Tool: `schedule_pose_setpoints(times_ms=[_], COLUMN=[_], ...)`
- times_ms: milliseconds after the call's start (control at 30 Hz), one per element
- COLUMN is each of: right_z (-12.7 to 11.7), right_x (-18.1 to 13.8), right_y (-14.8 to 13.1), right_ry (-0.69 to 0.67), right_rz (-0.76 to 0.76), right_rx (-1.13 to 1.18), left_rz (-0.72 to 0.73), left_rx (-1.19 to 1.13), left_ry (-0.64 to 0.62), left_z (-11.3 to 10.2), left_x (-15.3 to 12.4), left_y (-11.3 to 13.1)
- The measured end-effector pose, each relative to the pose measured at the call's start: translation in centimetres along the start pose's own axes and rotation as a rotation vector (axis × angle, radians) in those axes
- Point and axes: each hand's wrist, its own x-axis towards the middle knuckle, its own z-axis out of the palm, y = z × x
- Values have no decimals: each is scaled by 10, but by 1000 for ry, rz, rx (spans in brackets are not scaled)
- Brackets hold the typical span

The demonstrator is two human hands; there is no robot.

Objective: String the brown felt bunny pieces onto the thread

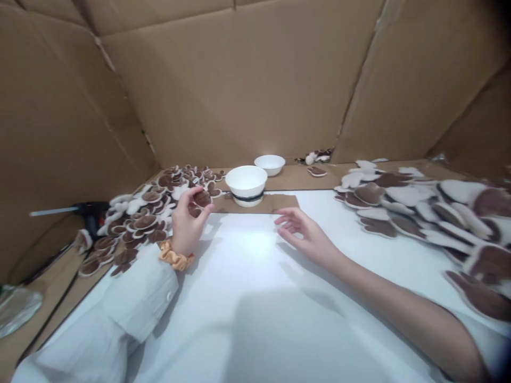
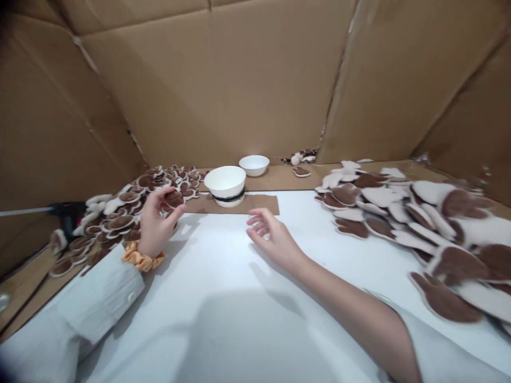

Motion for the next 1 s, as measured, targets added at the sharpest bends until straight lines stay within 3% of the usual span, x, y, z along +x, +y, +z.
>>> schedule_pose_setpoints(times_ms=[200, 367, 500, 633, 800, 867, 933, 1000], right_z=[-11, -17, -18, -21, -35, -45, -54, -63], right_x=[-23, -31, -33, -36, -45, -52, -61, -69], right_y=[17, 28, 30, 28, 31, 35, 40, 46], right_ry=[-21, -29, -53, -35, 60, 104, 139, 166], right_rz=[136, 155, 139, 128, 169, 181, 178, 164], right_rx=[-115, -209, -266, -282, -295, -324, -367, -415], left_rz=[-90, -300, -342, -315, -212, -188, -106, 70], left_rx=[412, 730, 802, 898, 901, 866, 766, 723], left_ry=[207, 155, 148, 203, 324, 254, -48, -360], left_z=[-64, -88, -89, -94, -132, -147, -153, -147], left_x=[35, 39, 38, 42, 53, 47, 29, 2], left_y=[-67, -102, -105, -92, -65, -55, -48, -42])
